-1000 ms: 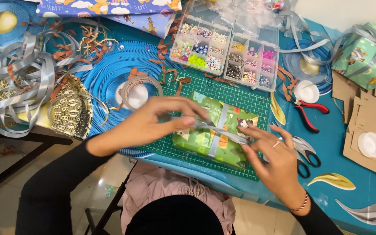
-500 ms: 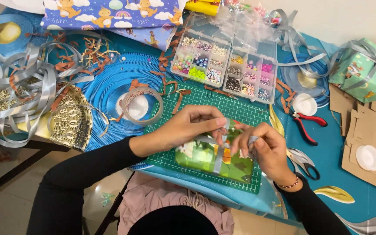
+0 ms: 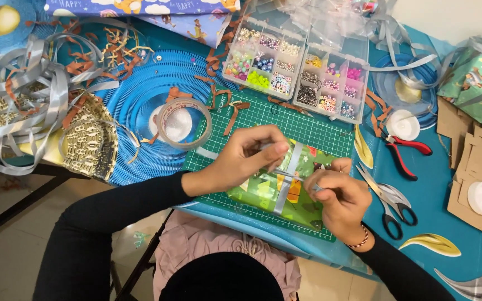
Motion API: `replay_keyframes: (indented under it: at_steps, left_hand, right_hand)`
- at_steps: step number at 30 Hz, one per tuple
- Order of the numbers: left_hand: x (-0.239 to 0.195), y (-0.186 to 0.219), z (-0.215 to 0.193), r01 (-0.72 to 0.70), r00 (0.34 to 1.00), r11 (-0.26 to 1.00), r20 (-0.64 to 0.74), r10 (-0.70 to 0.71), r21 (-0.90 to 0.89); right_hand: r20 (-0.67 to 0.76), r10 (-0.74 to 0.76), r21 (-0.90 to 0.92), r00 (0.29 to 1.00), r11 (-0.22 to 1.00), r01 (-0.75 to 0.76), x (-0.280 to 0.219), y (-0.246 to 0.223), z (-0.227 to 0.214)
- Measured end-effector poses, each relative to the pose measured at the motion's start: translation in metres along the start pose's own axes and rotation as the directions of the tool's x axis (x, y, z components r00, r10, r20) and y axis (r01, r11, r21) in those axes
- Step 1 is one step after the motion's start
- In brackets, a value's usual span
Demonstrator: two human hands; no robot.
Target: The person wraps a small box with green patterned paper, secures the edges with clear tape, and ties a grey ribbon around it to form a bow. The person then opens a small plastic container and places colorful beads into it.
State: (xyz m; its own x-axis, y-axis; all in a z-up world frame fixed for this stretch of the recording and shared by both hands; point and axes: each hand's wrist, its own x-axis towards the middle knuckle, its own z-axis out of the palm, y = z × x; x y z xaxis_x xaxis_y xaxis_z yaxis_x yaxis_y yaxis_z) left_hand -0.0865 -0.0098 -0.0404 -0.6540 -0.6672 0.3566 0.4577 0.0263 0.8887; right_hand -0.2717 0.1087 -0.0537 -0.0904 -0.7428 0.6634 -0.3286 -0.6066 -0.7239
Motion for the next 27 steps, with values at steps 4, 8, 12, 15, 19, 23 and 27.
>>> replay_keyframes:
  at_steps: [4,8,12,15,19,23,27]
  left_hand:
    - [-0.004,-0.001,-0.006,-0.052,0.999,0.997,0.013,0.052,-0.053]
    - [-0.007,-0.009,-0.007,-0.111,0.994,0.993,-0.002,0.111,-0.044]
    - [-0.011,-0.014,-0.007,-0.149,0.987,0.988,-0.063,0.147,-0.038]
    - [-0.014,-0.019,-0.011,-0.158,0.987,0.987,-0.012,0.158,0.038]
    - [-0.010,-0.005,-0.016,-0.174,0.978,0.962,0.149,0.145,0.212]
    - [-0.006,0.010,-0.019,-0.172,0.966,0.948,0.235,0.109,0.267]
    - [-0.001,0.020,-0.032,-0.002,0.960,0.970,0.273,-0.066,0.241]
  right_hand:
    - [0.023,0.023,-0.056,0.999,0.998,-0.022,0.003,-0.001,-0.003]
    - [-0.013,0.037,-0.045,0.999,0.998,-0.038,0.003,-0.001,0.000]
    - [-0.091,0.074,0.045,0.993,0.997,-0.070,0.003,-0.007,0.005]
    - [-0.098,0.105,0.078,0.990,0.992,-0.097,0.004,-0.011,0.003]
    - [0.036,0.159,-0.133,0.987,0.979,-0.153,0.011,-0.013,-0.007]
    - [0.120,0.362,-0.097,0.925,0.931,-0.352,0.018,-0.022,-0.014]
    - [0.213,0.369,-0.078,0.904,0.929,-0.361,0.018,-0.015,-0.029]
